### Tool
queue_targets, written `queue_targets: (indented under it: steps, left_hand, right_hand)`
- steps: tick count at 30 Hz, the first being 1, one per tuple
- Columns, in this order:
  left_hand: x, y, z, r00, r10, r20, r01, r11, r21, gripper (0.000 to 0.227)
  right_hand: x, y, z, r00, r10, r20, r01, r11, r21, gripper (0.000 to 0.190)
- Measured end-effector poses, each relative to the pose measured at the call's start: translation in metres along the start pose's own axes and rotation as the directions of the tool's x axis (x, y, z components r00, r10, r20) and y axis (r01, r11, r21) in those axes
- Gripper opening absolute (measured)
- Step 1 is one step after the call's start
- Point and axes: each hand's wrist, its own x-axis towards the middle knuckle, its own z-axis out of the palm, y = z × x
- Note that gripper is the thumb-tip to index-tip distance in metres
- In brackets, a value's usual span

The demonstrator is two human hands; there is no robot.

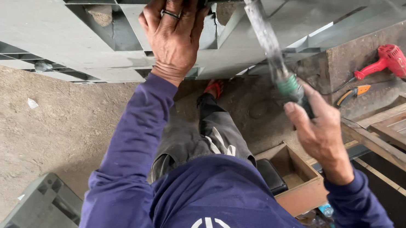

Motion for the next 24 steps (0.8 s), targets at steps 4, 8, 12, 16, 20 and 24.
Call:
queue_targets:
  steps: [4, 8, 12, 16, 20, 24]
  left_hand:
    - [-0.003, 0.008, 0.006, 0.992, -0.124, -0.031, 0.122, 0.99, -0.07, 0.039]
    - [0.001, 0.008, 0.006, 0.984, -0.172, -0.039, 0.168, 0.982, -0.09, 0.035]
    - [0.001, 0.007, 0.005, 0.986, -0.159, -0.04, 0.154, 0.982, -0.106, 0.031]
    - [0.001, 0.005, 0.005, 0.988, -0.149, -0.038, 0.144, 0.983, -0.116, 0.03]
    - [0.002, 0.004, 0.006, 0.989, -0.14, -0.04, 0.134, 0.984, -0.121, 0.03]
    - [0.002, 0.004, 0.006, 0.989, -0.144, -0.037, 0.139, 0.984, -0.115, 0.029]
  right_hand:
    - [0.018, -0.017, -0.016, 0.999, -0.025, 0.031, 0.027, 0.997, -0.069, 0.058]
    - [0.03, -0.031, -0.022, 0.988, -0.132, 0.084, 0.139, 0.986, -0.092, 0.054]
    - [0.036, -0.038, -0.026, 0.979, -0.172, 0.109, 0.189, 0.968, -0.166, 0.052]
    - [0.039, -0.04, -0.03, 0.992, -0.045, 0.117, 0.068, 0.977, -0.202, 0.052]
    - [0.043, -0.04, -0.035, 0.981, -0.132, 0.143, 0.159, 0.967, -0.199, 0.05]
    - [0.046, -0.045, -0.037, 0.982, -0.104, 0.156, 0.133, 0.973, -0.188, 0.05]
